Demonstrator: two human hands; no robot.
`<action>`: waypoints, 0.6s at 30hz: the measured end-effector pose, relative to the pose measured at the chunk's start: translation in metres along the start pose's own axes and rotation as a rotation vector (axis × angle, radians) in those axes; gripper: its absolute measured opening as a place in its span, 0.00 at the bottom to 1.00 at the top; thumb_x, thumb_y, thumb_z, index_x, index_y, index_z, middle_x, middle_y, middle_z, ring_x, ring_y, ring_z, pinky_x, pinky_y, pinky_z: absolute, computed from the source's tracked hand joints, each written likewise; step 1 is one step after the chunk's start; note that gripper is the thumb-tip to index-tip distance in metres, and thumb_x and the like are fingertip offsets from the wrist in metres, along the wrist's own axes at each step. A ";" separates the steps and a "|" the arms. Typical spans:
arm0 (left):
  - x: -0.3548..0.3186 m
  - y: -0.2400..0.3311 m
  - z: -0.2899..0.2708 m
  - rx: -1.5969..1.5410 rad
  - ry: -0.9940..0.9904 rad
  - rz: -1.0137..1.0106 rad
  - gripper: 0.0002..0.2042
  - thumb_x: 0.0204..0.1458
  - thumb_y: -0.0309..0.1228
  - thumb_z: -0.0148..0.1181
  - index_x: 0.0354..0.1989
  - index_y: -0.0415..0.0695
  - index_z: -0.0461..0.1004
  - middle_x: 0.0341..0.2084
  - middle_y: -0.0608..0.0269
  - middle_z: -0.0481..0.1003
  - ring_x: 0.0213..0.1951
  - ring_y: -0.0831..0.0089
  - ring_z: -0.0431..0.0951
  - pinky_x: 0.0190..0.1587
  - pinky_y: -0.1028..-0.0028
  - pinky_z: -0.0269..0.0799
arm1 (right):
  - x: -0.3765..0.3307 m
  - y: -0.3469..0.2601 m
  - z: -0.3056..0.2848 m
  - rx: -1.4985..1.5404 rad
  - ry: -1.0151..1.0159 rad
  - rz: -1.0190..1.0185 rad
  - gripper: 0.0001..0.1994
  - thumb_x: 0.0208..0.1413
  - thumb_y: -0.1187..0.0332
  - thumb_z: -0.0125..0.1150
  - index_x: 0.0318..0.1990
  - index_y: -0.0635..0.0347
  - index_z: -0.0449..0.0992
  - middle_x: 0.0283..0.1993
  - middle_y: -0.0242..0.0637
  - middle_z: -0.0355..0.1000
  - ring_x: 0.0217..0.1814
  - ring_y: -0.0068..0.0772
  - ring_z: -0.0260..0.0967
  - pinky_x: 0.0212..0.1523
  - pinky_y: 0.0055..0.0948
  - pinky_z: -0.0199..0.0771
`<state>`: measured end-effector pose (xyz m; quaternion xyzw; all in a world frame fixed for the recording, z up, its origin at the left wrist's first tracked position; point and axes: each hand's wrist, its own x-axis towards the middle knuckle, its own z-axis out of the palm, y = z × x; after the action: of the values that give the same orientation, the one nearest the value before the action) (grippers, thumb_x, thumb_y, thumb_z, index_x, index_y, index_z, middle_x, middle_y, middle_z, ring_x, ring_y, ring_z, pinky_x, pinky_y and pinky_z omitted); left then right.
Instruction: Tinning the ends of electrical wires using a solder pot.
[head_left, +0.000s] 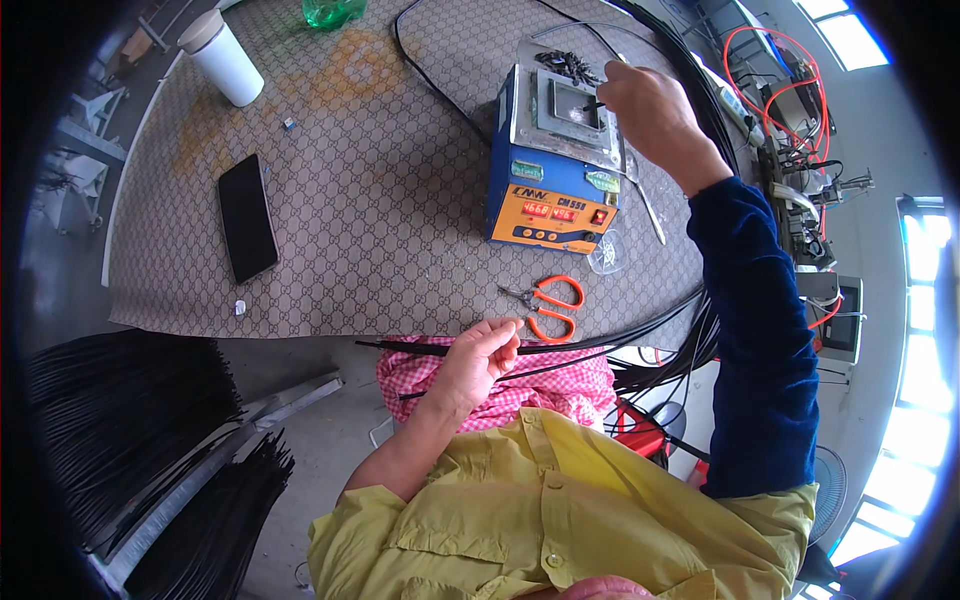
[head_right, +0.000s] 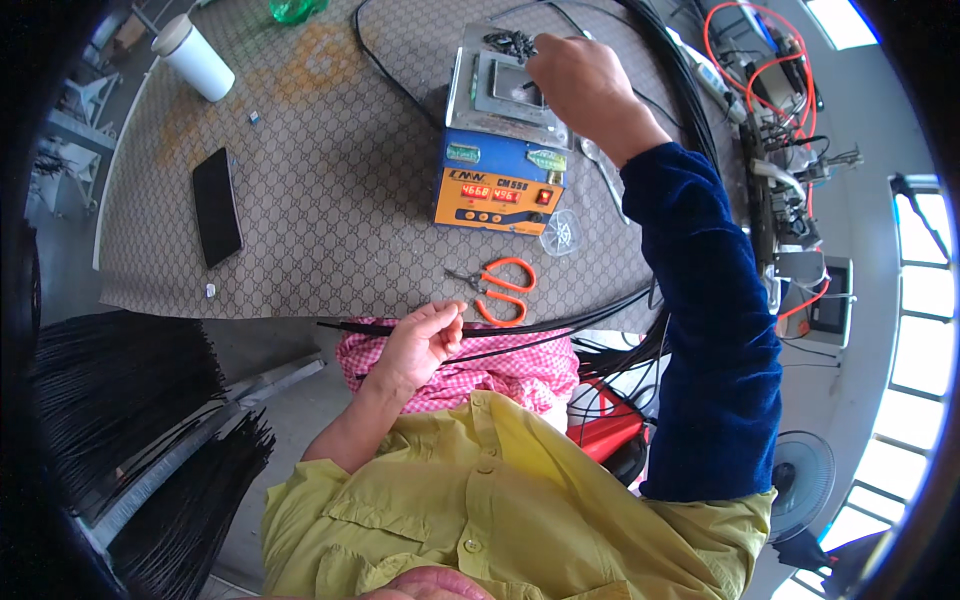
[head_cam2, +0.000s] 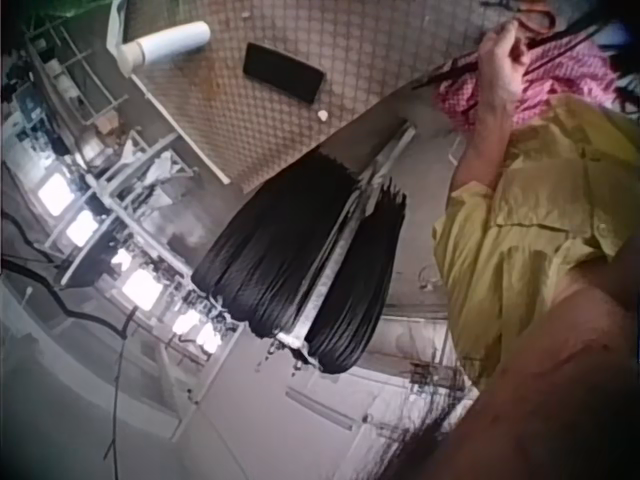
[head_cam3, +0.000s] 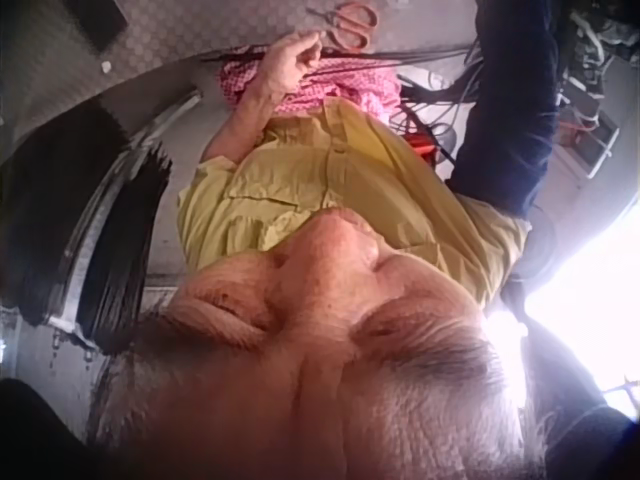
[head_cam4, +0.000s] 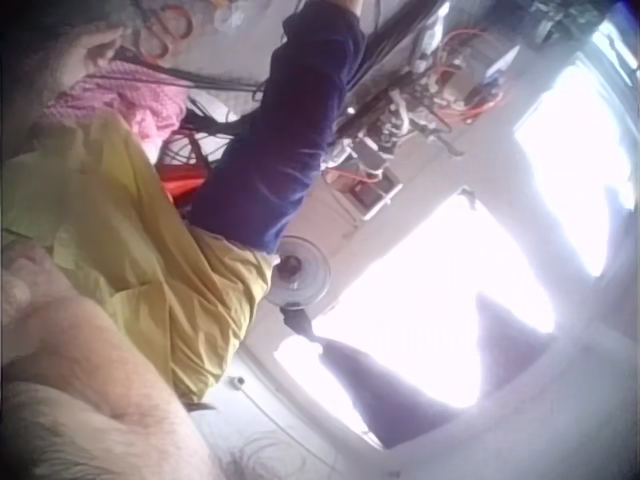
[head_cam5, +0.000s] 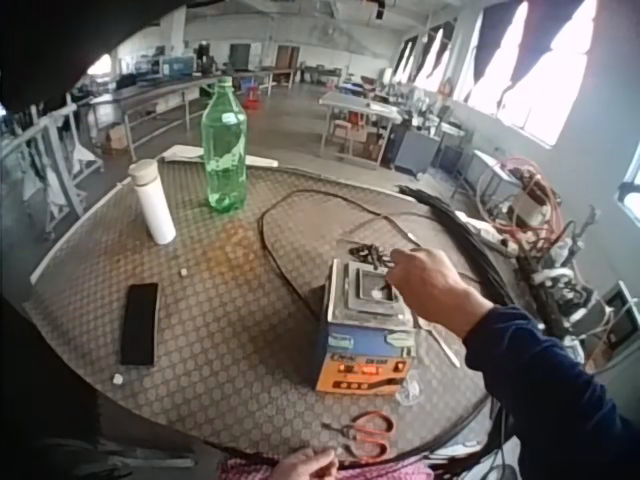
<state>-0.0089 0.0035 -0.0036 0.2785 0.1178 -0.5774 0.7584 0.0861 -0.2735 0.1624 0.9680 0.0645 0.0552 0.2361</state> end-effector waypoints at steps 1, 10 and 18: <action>0.000 0.000 0.000 -0.001 0.003 -0.002 0.07 0.52 0.29 0.49 0.35 0.39 0.70 0.21 0.70 0.67 0.22 0.83 0.65 0.24 0.83 0.60 | 0.002 0.000 0.001 -0.003 0.004 0.001 0.03 0.41 0.73 0.53 0.25 0.58 0.73 0.31 0.38 0.67 0.35 0.37 0.69 0.33 0.32 0.71; 0.002 -0.001 -0.004 -0.011 -0.018 -0.019 0.07 0.52 0.29 0.49 0.35 0.39 0.70 0.21 0.70 0.68 0.22 0.83 0.65 0.25 0.82 0.60 | 0.006 -0.003 0.007 -0.012 -0.002 -0.011 0.04 0.43 0.72 0.52 0.23 0.59 0.73 0.30 0.38 0.67 0.34 0.38 0.70 0.32 0.33 0.72; 0.002 -0.001 -0.005 -0.012 -0.007 -0.013 0.07 0.52 0.29 0.49 0.36 0.39 0.70 0.21 0.70 0.68 0.22 0.83 0.65 0.25 0.83 0.60 | 0.007 -0.006 0.006 -0.005 -0.013 0.002 0.04 0.44 0.72 0.51 0.24 0.60 0.73 0.30 0.39 0.67 0.34 0.39 0.70 0.32 0.33 0.72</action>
<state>-0.0090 0.0045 -0.0088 0.2714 0.1204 -0.5826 0.7566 0.0934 -0.2703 0.1551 0.9678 0.0619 0.0495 0.2391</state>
